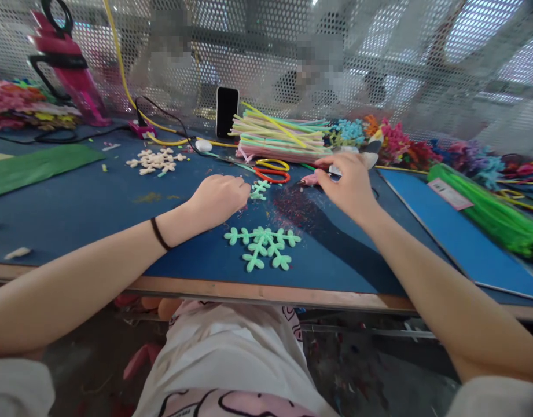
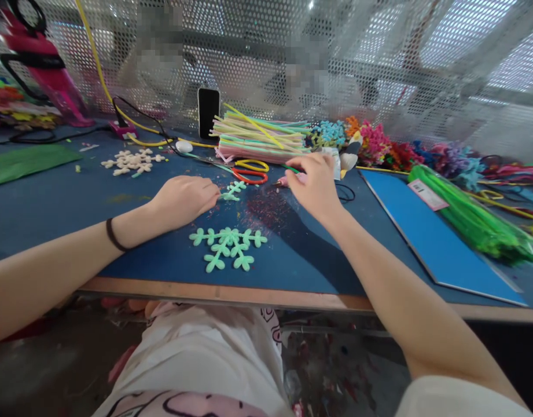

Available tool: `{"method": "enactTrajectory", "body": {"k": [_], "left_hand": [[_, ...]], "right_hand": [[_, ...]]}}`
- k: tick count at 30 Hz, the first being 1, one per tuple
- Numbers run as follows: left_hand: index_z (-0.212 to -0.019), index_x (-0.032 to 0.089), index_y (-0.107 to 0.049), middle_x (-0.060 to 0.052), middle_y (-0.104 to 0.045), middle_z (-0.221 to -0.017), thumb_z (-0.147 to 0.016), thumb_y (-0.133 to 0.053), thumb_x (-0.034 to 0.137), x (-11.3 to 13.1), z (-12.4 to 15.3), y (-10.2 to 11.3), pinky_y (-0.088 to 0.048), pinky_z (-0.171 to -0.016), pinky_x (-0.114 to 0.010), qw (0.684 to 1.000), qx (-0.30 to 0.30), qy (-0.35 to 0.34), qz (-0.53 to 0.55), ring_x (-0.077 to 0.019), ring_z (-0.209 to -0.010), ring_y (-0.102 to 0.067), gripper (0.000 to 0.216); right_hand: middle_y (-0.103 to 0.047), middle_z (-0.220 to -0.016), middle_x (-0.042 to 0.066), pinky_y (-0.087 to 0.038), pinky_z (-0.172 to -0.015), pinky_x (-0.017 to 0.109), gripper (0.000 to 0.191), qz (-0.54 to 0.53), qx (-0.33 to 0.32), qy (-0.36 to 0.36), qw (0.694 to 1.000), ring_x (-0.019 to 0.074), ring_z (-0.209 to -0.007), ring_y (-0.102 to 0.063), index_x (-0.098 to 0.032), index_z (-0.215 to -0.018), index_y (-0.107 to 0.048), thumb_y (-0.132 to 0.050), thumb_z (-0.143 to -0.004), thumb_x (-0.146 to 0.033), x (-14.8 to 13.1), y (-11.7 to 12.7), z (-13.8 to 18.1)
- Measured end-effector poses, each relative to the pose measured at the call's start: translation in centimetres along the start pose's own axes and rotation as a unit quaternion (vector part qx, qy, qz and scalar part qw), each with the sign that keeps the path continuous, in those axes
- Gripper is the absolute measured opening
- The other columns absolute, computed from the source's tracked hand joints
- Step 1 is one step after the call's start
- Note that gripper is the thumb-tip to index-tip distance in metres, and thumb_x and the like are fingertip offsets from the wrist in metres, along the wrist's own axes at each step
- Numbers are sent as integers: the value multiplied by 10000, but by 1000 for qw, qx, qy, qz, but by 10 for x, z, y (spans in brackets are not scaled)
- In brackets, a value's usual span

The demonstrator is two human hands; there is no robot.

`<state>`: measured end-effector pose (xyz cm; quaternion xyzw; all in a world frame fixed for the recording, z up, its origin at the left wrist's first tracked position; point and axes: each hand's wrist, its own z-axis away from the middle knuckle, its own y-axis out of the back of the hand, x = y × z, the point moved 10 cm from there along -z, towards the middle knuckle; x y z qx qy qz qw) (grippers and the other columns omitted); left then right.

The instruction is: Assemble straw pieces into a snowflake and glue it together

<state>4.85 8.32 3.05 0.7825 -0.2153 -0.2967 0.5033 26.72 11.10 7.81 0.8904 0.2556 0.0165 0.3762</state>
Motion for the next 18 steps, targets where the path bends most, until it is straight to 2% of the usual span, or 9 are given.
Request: {"method": "enactTrajectory", "body": {"k": [4,6,8,11,14,16,18], "left_hand": [[-921,118,-706,-140,-729,-913,-974,-442,227,4,3,29,-420,-676,-343,999,30,-13,-7,-264,-845,-672,291],[-901,140,-714,-118,-730,-891,-946,-480,248,4,2,42,-409,-679,-331,999,32,-15,41,-248,-829,-662,262],[-861,174,-718,-74,-720,-838,-911,-517,273,0,-3,54,-400,-684,-310,993,33,0,113,-225,-814,-651,230],[-728,195,-705,-37,-680,-711,-841,-582,265,-8,-13,65,-397,-709,-298,969,39,23,242,-203,-786,-628,181],[-751,179,-725,-30,-677,-691,-833,-627,294,-22,-21,64,-401,-701,-283,931,69,72,352,-175,-753,-608,172],[-796,160,-737,-33,-685,-695,-850,-643,340,-31,-22,50,-408,-668,-276,903,75,115,407,-157,-710,-595,211],[-822,154,-747,-35,-695,-703,-865,-644,377,-31,-22,25,-419,-630,-269,870,46,138,471,-141,-668,-590,249]], "right_hand": [[-751,-1090,84,-495,-973,462,221,-117,-109,119,980,271,-1055,-671,-265,-1057,-770,-618,-940,-375,-92,0,6],[-750,-1158,82,-508,-953,423,249,-161,-161,136,964,264,-1070,-684,-261,-1112,-774,-646,-931,-374,-122,-5,8],[-774,-1096,58,-521,-890,383,229,-186,-210,125,952,248,-980,-706,-258,-1080,-795,-663,-919,-354,-136,-14,7],[-785,-879,27,-505,-713,325,190,-204,-223,51,952,211,-777,-690,-232,-961,-823,-678,-896,-337,-130,-22,-1],[-743,-720,17,-457,-581,299,195,-237,-212,-42,947,181,-641,-636,-207,-887,-817,-726,-852,-376,-110,-29,-5],[-725,-683,22,-464,-552,299,217,-275,-219,-99,931,168,-597,-619,-199,-824,-800,-767,-820,-413,-97,-37,0],[-718,-671,34,-502,-555,308,253,-318,-224,-158,908,165,-581,-625,-194,-774,-779,-810,-782,-444,-84,-46,9]]}}
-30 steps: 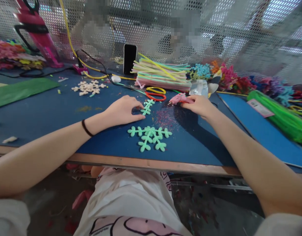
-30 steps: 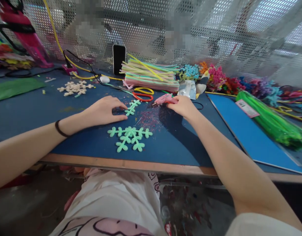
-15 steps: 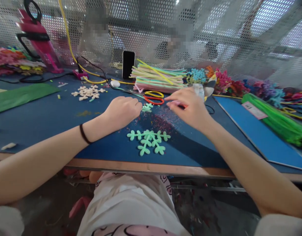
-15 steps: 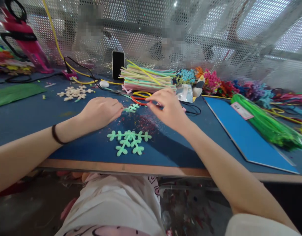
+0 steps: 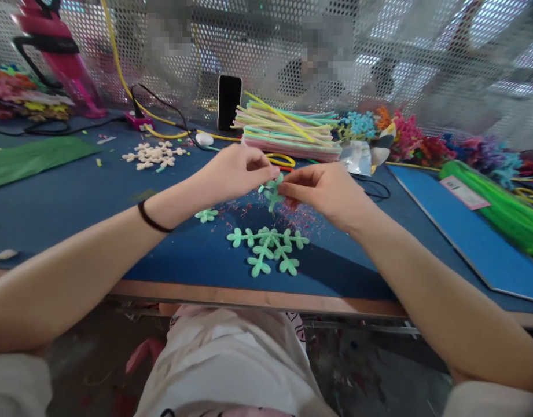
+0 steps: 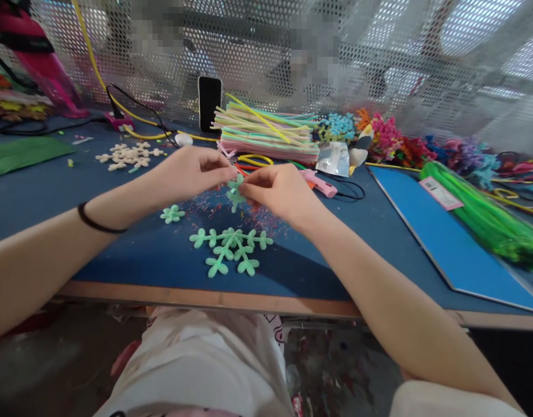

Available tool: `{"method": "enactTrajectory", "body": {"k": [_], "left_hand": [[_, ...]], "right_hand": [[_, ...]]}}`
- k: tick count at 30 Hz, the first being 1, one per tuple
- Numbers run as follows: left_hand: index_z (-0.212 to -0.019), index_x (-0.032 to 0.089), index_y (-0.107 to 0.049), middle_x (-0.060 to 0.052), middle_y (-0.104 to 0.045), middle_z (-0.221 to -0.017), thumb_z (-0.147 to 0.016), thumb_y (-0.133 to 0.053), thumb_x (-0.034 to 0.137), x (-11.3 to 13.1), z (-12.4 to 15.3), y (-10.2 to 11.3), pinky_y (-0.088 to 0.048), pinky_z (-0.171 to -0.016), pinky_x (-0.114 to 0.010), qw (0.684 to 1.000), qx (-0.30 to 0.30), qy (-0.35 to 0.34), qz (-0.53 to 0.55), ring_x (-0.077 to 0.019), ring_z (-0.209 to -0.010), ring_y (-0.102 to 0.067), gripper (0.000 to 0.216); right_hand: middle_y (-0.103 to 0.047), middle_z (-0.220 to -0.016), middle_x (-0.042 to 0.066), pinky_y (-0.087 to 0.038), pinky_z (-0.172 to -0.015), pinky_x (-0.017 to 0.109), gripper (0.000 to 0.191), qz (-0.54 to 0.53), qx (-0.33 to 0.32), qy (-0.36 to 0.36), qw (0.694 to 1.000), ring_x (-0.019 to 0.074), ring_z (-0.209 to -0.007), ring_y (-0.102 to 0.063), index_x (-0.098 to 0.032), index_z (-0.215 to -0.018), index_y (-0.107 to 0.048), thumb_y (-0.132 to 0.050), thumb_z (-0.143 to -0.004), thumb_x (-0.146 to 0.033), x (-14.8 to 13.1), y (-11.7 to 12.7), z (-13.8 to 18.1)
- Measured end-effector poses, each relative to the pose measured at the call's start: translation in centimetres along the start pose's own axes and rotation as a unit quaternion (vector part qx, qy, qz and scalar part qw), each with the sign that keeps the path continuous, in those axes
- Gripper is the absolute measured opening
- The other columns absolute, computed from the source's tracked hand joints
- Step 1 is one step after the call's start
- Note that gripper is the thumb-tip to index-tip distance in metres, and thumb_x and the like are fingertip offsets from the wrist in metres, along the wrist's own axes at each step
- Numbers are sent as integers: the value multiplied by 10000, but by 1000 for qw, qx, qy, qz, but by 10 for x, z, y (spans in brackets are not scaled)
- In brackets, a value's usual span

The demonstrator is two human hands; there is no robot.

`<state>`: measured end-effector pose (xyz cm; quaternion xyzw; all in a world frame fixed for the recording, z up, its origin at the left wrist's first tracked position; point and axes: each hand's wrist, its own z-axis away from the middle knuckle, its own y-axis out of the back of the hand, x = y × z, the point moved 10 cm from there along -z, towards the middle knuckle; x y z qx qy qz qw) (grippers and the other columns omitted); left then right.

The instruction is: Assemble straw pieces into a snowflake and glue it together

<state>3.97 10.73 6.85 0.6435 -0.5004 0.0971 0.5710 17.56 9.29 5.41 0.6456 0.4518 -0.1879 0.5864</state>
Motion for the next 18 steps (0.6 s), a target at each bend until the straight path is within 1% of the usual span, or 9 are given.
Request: {"method": "enactTrajectory", "body": {"k": [3,6,8,11,13,16,18], "left_hand": [[-861,167,-769,-39,-727,-753,-844,-690,395,-25,6,-27,-456,-617,-262,992,-54,51,98,-132,-662,-612,242],[-816,172,-775,-46,-726,-728,-826,-722,385,-37,12,-40,-472,-599,-265,985,-65,87,135,-126,-633,-607,220],[-781,176,-775,-50,-721,-707,-830,-722,385,-37,14,-43,-469,-581,-267,985,-65,91,134,-125,-613,-597,221],[-762,190,-785,-52,-721,-697,-851,-693,427,-36,16,-45,-429,-530,-267,986,-78,94,110,-125,-580,-570,269],[-759,199,-794,-48,-721,-695,-844,-688,463,-37,18,-45,-378,-494,-266,986,-87,102,94,-122,-556,-538,297],[-773,201,-804,-41,-722,-704,-789,-735,472,-41,21,-45,-336,-488,-257,985,-94,116,86,-113,-547,-505,280],[-779,189,-806,-35,-709,-684,-758,-759,468,-43,23,-44,-332,-504,-249,984,-94,127,82,-107,-548,-494,284]], "right_hand": [[-705,-651,37,-561,-571,323,299,-89,19,-59,994,164,-569,-639,-190,-761,-760,-871,-715,-463,21,-1,3],[-704,-655,35,-601,-595,328,325,-138,24,-78,987,160,-577,-650,-187,-746,-746,-911,-662,-454,27,-3,4],[-708,-665,28,-611,-590,320,322,-145,23,-74,986,156,-578,-652,-192,-780,-744,-918,-658,-433,25,-4,4],[-708,-673,5,-597,-525,302,351,-142,19,-65,987,145,-546,-634,-208,-985,-740,-893,-708,-361,23,-5,5],[-698,-663,0,-570,-464,298,405,-142,-5,-68,988,152,-526,-625,-208,-1103,-719,-865,-744,-324,24,-11,6],[-668,-617,3,-510,-382,288,428,-134,-40,-92,986,163,-498,-614,-188,-1164,-715,-842,-776,-315,28,-20,10],[-658,-606,2,-481,-352,267,427,-121,-51,-116,985,151,-476,-603,-177,-1188,-715,-833,-797,-304,31,-24,13]]}}
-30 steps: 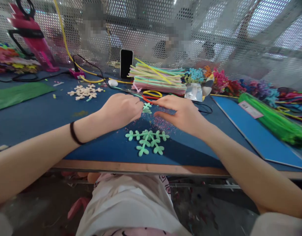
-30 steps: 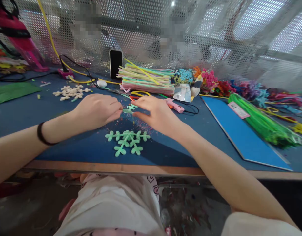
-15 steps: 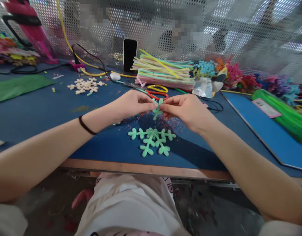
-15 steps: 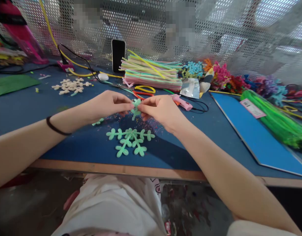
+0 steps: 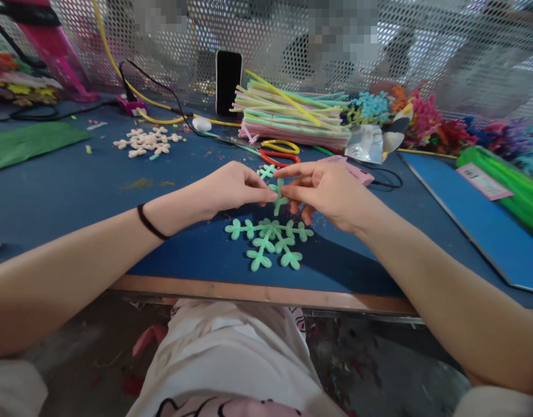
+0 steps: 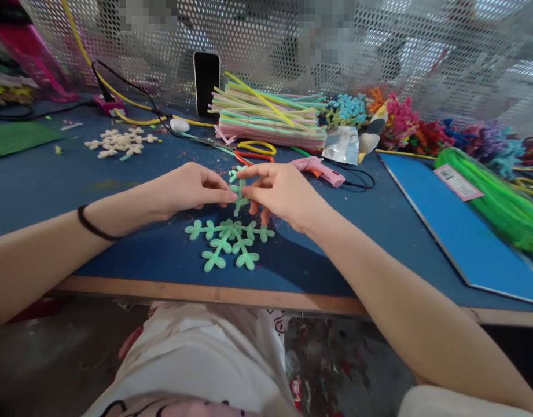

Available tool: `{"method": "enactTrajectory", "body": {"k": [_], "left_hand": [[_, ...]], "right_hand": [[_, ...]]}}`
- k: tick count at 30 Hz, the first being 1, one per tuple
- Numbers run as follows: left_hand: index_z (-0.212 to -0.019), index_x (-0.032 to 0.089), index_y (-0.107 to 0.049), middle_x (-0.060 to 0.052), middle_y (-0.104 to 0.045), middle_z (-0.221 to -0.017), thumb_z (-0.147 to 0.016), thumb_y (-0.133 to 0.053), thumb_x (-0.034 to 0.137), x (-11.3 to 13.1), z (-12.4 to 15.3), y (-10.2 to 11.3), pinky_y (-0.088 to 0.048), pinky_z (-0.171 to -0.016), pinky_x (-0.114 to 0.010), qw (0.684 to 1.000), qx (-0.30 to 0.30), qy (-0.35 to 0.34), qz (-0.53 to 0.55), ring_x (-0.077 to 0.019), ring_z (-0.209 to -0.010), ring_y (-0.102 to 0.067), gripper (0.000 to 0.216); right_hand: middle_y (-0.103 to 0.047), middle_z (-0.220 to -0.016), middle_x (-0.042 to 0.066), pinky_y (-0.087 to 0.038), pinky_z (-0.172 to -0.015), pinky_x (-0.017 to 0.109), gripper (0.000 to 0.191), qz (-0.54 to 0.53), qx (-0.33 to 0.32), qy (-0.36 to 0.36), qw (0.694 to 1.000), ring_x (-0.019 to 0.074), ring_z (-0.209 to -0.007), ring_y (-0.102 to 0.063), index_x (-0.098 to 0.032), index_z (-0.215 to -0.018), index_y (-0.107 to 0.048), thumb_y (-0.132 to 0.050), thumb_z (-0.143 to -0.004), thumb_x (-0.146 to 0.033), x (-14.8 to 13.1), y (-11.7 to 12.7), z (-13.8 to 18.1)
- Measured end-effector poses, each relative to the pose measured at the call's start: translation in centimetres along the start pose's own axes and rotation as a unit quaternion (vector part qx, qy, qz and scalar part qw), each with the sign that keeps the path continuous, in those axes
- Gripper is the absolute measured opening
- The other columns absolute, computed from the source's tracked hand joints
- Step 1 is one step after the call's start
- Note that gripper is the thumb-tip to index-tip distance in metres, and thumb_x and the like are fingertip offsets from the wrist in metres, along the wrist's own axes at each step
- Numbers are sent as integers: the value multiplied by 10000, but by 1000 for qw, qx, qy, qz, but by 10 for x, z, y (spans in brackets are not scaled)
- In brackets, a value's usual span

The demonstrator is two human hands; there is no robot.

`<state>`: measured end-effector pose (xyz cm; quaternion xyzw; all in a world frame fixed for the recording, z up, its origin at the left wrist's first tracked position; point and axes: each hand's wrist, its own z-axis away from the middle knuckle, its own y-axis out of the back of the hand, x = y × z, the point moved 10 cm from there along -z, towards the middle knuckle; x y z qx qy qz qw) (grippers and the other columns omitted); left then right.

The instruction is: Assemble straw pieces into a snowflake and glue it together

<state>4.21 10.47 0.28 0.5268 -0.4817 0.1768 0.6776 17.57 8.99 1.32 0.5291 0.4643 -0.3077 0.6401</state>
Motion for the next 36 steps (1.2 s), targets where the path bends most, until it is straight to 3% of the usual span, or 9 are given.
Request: {"method": "enactTrajectory", "body": {"k": [4,13,22,36], "left_hand": [[-740,171,-797,-20,-666,-622,-734,-766,461,-3,0,0,-336,-542,-247,1000,0,19,-15,-102,-552,-477,291],[-671,179,-766,-22,-636,-626,-740,-706,497,-5,2,-2,-276,-529,-274,998,-17,18,-62,-114,-553,-449,331],[-686,190,-770,-27,-602,-603,-741,-683,525,-9,0,-4,-256,-512,-289,996,-26,23,-83,-118,-532,-415,350],[-706,194,-771,-20,-567,-593,-735,-680,494,-11,2,-5,-230,-494,-289,993,-45,36,-102,-111,-512,-394,315]], "right_hand": [[-660,-608,0,-464,-340,235,376,27,-1,-36,999,128,-450,-597,-162,-1188,-719,-805,-831,-243,3,-3,3],[-636,-547,-14,-430,-354,254,351,59,-9,-46,997,126,-390,-546,-166,-1200,-734,-769,-856,-226,8,-5,3],[-629,-535,-21,-421,-351,249,319,72,-21,-14,997,129,-398,-557,-176,-1162,-737,-772,-856,-255,8,-6,1],[-652,-602,-18,-406,-359,234,302,100,-38,-24,994,125,-426,-584,-200,-1147,-720,-776,-855,-254,15,-7,0]]}}
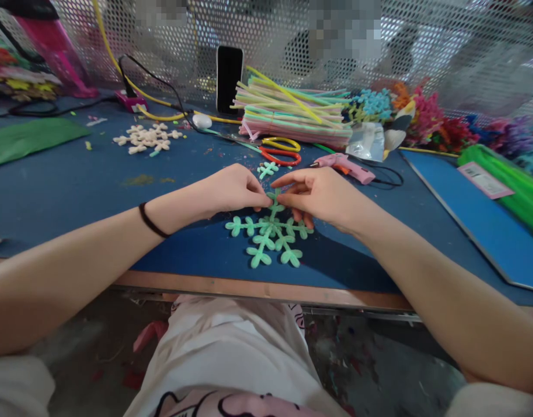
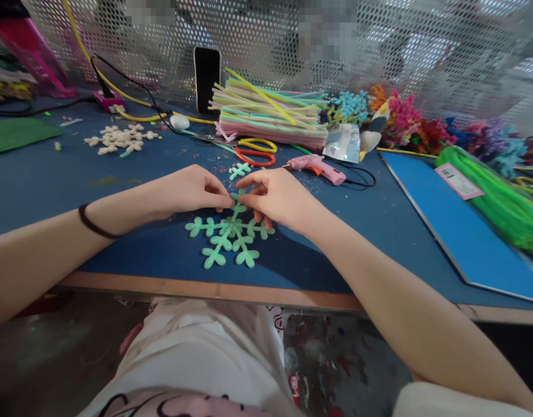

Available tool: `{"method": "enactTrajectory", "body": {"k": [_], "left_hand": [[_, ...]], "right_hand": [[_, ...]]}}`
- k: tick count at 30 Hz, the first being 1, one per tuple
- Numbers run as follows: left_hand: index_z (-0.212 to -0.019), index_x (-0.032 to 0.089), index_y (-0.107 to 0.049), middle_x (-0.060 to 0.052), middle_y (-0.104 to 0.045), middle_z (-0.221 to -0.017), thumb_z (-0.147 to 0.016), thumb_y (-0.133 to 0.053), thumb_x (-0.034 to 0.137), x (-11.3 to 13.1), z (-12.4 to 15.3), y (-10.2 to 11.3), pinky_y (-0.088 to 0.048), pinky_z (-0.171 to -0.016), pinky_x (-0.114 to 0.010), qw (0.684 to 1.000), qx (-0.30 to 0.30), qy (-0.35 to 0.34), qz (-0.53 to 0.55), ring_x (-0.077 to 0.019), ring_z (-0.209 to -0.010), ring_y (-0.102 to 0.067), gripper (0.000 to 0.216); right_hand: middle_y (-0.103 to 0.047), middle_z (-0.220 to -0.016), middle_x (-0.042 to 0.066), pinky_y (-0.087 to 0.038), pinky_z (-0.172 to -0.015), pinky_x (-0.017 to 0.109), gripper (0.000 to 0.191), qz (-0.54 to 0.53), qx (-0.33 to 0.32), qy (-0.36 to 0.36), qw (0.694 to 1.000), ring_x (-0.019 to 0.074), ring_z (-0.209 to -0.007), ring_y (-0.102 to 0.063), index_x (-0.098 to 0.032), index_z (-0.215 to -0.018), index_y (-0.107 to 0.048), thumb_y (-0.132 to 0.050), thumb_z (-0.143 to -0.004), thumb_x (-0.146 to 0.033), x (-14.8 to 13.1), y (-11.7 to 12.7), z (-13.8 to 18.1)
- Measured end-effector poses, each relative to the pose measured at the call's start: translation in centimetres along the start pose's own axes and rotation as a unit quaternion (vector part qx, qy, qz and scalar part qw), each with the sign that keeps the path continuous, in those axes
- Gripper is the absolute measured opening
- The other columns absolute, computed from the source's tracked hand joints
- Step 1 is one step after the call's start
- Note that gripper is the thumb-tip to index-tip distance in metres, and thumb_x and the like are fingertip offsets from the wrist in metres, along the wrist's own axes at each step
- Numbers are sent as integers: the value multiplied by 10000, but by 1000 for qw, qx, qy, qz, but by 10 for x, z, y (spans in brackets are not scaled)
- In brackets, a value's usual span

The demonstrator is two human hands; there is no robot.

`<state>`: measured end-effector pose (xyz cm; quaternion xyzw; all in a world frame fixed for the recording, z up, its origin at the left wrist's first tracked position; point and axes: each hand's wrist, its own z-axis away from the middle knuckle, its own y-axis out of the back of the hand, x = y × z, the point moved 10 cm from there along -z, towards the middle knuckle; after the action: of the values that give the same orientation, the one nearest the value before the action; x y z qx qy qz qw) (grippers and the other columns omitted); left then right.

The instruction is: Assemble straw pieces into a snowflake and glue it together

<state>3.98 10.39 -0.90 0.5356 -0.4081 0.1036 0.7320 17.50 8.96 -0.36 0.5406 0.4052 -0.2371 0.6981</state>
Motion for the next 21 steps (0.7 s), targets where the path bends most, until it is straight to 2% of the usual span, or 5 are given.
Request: {"method": "enactTrajectory", "body": {"k": [7,12,21], "left_hand": [[-747,184,-789,-8,-548,-570,-743,-670,496,1,-1,-4,-225,-487,-289,1000,-14,-4,-16,-105,-493,-366,334],[-851,189,-809,-14,-635,-635,-766,-657,481,9,1,-1,-270,-506,-274,997,-33,-28,-57,-110,-516,-436,340],[-857,211,-792,-18,-734,-751,-765,-709,479,14,5,-5,-365,-590,-238,989,-96,-72,-82,-132,-650,-587,295]], "right_hand": [[-693,-672,6,-414,-357,232,349,12,-14,-6,1000,104,-413,-562,-190,-1134,-716,-816,-824,-313,-1,-1,1],[-673,-626,-9,-420,-354,226,330,6,-15,0,1000,102,-409,-558,-181,-1112,-722,-819,-820,-300,-1,-1,1],[-699,-698,2,-388,-351,231,270,20,-3,17,1000,78,-398,-510,-181,-1040,-742,-827,-797,-262,-9,-2,4]]}}
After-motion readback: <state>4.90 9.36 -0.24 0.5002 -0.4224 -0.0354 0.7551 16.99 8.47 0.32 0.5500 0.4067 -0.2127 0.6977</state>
